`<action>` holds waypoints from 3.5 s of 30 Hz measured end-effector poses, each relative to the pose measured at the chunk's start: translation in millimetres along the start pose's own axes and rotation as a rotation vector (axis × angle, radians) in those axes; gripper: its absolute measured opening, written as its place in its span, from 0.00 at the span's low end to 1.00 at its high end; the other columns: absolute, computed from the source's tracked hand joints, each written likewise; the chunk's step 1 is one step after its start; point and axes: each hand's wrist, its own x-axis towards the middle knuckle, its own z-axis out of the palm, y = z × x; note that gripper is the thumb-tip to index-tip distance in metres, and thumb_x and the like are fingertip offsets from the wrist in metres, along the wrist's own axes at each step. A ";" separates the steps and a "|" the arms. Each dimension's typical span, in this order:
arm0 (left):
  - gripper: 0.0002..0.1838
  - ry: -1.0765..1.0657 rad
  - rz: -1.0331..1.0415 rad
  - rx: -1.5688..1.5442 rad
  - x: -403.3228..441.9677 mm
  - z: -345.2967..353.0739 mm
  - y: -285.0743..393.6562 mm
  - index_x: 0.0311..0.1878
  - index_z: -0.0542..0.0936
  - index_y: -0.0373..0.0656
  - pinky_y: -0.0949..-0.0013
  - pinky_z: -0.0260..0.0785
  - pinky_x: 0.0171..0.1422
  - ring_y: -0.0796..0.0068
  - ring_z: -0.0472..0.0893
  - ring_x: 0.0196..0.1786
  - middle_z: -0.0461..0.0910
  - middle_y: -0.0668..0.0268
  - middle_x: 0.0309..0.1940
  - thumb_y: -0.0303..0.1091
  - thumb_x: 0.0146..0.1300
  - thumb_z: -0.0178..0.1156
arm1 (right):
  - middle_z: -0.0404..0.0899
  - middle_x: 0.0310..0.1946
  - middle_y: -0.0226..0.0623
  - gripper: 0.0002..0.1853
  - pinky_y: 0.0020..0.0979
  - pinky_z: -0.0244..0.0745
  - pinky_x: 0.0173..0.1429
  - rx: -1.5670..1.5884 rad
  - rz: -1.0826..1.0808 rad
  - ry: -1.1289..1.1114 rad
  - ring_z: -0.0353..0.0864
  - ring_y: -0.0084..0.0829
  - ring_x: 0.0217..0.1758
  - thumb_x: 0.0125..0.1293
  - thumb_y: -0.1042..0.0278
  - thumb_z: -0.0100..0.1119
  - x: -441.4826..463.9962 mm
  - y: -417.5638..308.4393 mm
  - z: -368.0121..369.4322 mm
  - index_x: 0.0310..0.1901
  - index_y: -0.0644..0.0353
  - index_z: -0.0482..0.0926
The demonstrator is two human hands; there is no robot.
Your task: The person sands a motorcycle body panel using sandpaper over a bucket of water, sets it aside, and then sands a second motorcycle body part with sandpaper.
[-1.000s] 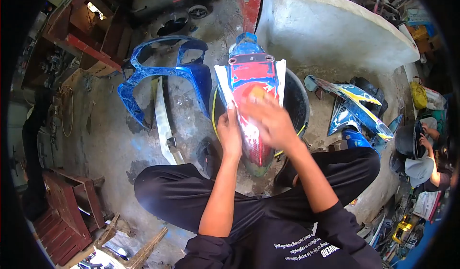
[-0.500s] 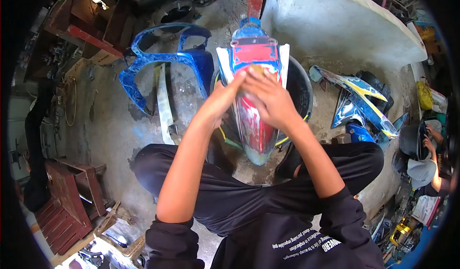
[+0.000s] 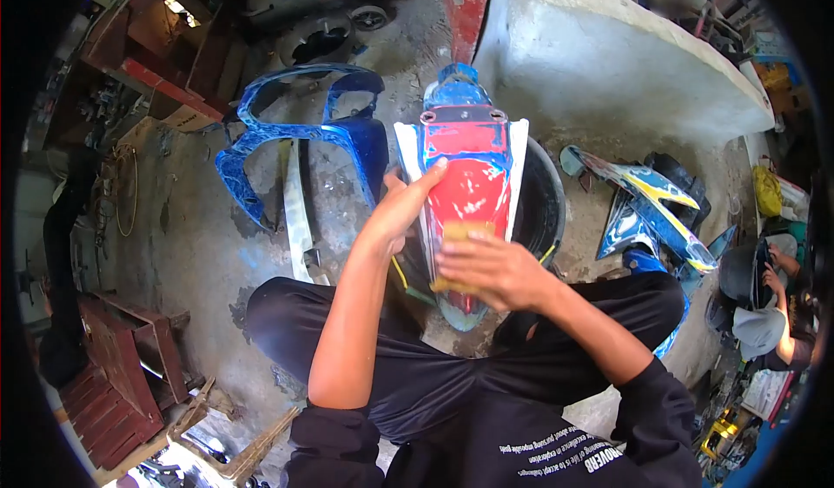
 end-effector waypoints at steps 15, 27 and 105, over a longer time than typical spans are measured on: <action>0.71 -0.084 0.097 -0.338 13.6 14.4 -29.4 0.76 0.24 0.29 0.58 0.56 0.78 0.55 0.64 0.75 0.57 0.39 0.73 0.63 0.60 0.68 | 0.81 0.61 0.37 0.22 0.46 0.67 0.75 -0.200 0.136 0.269 0.76 0.36 0.69 0.61 0.72 0.62 0.3 16.3 14.5 0.59 0.50 0.82; 0.73 -0.053 0.073 -0.277 9.6 13.4 -33.2 0.76 0.24 0.29 0.59 0.53 0.80 0.55 0.62 0.76 0.56 0.39 0.74 0.68 0.58 0.67 | 0.82 0.59 0.40 0.22 0.46 0.66 0.76 -0.171 0.250 0.394 0.78 0.37 0.67 0.61 0.72 0.60 10.9 23.2 -0.3 0.58 0.50 0.83; 0.70 -0.099 0.121 -0.214 19.2 9.5 -36.0 0.77 0.30 0.27 0.59 0.47 0.82 0.55 0.56 0.79 0.51 0.41 0.76 0.71 0.60 0.62 | 0.63 0.75 0.40 0.44 0.52 0.54 0.79 -0.196 0.415 0.325 0.61 0.45 0.78 0.55 0.44 0.73 10.9 -5.1 11.5 0.71 0.51 0.70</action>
